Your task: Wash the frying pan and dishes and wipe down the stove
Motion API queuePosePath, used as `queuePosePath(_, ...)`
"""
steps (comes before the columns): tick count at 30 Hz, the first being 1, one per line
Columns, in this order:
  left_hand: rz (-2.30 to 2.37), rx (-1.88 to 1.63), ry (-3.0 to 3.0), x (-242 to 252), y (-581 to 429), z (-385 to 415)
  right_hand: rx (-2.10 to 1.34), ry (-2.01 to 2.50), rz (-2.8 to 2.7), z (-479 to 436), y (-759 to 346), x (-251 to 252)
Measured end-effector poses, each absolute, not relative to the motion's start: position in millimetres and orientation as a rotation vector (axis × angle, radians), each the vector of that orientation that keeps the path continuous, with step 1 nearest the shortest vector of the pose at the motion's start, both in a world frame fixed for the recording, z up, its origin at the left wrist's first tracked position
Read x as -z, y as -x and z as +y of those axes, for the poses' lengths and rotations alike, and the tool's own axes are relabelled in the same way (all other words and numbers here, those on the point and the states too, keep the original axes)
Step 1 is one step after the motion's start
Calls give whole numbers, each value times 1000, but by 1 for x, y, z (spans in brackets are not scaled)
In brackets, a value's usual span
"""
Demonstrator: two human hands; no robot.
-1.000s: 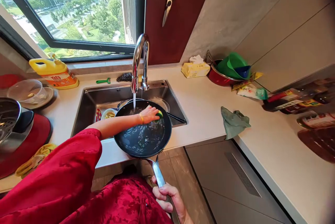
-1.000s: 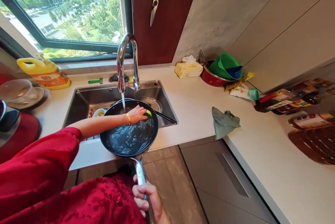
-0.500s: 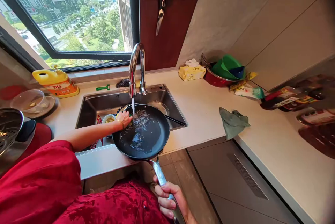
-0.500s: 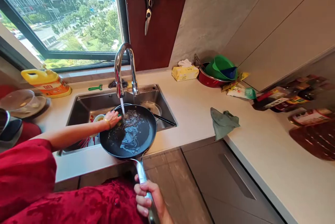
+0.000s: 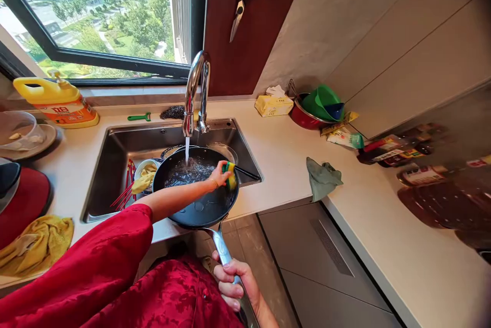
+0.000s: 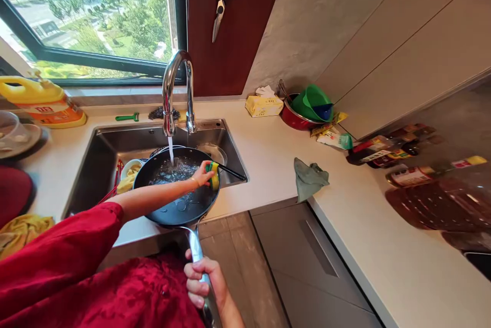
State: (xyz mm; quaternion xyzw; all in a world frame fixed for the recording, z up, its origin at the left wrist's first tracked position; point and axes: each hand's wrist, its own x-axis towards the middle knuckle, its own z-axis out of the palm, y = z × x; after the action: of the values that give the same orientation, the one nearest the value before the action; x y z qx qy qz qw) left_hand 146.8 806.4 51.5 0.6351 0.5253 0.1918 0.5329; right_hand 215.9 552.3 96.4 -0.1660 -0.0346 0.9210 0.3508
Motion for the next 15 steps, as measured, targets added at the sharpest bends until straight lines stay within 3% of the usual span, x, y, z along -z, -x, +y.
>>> queuePosePath(3,1059,-264,-1455,-60,-137,776,-2402,394,-93,553,-215,-98)
queuePosePath(9,732,376,-1921,-74,-46,751,-2382,361,-48,551,-214,-95)
queuePosePath(12,875,514,-2073,-77,4,770,-2366,376,-42,548,-214,-89)
queuePosePath(15,1140,407,-2182,-75,28,804,-2368,374,-62,545,-215,-86)
